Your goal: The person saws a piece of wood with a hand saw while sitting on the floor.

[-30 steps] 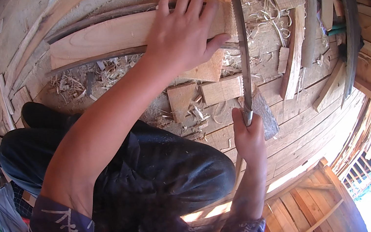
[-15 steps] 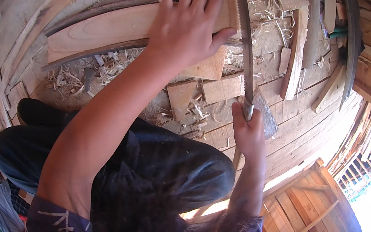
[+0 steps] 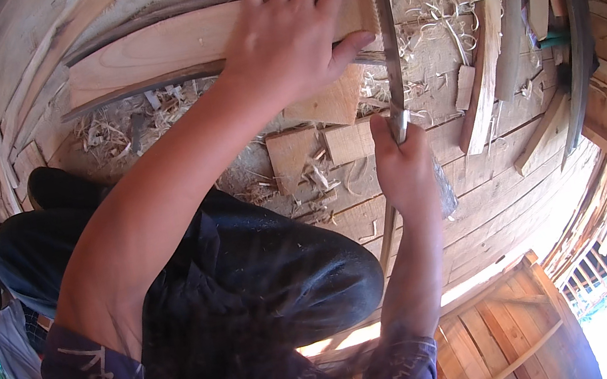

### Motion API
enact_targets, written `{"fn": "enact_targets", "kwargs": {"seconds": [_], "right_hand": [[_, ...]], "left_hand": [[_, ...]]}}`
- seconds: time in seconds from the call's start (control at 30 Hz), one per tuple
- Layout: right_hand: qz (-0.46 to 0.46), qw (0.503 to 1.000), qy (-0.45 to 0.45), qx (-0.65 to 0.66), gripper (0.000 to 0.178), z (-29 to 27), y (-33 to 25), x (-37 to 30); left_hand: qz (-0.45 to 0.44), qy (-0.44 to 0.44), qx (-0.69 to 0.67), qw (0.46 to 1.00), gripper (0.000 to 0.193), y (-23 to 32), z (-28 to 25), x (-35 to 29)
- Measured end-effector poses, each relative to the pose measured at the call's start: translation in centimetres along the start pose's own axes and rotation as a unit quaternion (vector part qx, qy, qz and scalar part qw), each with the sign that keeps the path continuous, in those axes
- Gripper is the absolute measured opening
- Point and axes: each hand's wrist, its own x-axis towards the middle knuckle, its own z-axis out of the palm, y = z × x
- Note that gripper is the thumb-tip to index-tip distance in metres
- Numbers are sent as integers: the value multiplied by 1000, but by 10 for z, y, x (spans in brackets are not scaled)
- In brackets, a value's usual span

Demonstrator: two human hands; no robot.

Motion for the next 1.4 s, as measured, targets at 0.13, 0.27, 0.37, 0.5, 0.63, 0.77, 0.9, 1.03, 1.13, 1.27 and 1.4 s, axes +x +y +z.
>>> {"fn": "enact_targets", "kwargs": {"seconds": [0.13, 0.27, 0.37, 0.5, 0.63, 0.77, 0.9, 1.03, 1.13, 1.27, 1.4], "right_hand": [[-1, 1000, 9, 22, 38, -1, 42, -37], [-3, 1000, 15, 9, 38, 1, 24, -18], [-42, 999, -2, -2, 39, 2, -15, 13], [-12, 1000, 3, 18, 40, 4, -16, 20], [-28, 999, -11, 32, 37, -2, 43, -24], [-5, 998, 53, 26, 36, 9, 47, -34], [-12, 1000, 8, 0, 38, 4, -15, 6], [-18, 1000, 6, 18, 40, 3, -27, 20], [-1, 1000, 1, 7, 35, 0, 15, -8], [15, 999, 35, 37, 31, 5, 41, -38], [-28, 999, 15, 12, 32, 1, 10, -2]], "left_hand": [[2, 6, 5, 1000, 58, -1, -1, -1], [-8, -26, -6, 1000, 60, 1, 0, 3], [6, 38, -7, 999, 56, -3, 5, 1], [2, 20, -16, 1000, 56, 0, 1, 1], [-3, -13, -21, 1000, 58, 0, -4, -2], [-9, -52, -26, 998, 62, -2, -4, -1], [4, 24, 2, 1000, 59, 0, 1, -1], [5, 10, -28, 1000, 60, 2, -1, 0], [-9, -19, -10, 1000, 60, 0, -4, 2], [-4, -7, -8, 1000, 60, -1, 1, -2], [-12, -43, -21, 999, 61, 2, -1, 1]]}}
